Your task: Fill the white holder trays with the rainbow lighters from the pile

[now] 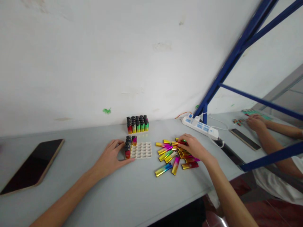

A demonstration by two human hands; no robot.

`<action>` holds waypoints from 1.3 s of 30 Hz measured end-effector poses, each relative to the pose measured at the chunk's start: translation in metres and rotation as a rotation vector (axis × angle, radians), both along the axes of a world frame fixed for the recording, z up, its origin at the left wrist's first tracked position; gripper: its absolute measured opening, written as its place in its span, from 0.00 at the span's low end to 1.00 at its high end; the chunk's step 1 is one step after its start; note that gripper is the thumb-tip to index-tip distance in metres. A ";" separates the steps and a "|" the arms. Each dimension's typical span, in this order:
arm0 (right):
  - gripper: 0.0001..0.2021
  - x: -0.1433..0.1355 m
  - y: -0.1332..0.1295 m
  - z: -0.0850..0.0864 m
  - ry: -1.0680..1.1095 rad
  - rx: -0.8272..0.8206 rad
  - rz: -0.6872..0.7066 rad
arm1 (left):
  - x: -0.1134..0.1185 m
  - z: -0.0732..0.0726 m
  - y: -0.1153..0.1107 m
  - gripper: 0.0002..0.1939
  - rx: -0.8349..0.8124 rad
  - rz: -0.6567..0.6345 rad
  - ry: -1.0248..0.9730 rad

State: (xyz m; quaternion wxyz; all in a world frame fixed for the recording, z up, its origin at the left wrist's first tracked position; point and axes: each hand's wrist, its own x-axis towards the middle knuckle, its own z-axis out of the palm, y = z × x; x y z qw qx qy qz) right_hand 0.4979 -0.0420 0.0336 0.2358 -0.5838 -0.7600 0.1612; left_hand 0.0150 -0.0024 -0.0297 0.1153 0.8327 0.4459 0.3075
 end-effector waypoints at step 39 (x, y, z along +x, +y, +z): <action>0.20 -0.211 0.032 -0.012 0.501 -0.040 0.027 | 0.007 0.017 -0.018 0.32 -0.057 0.000 0.062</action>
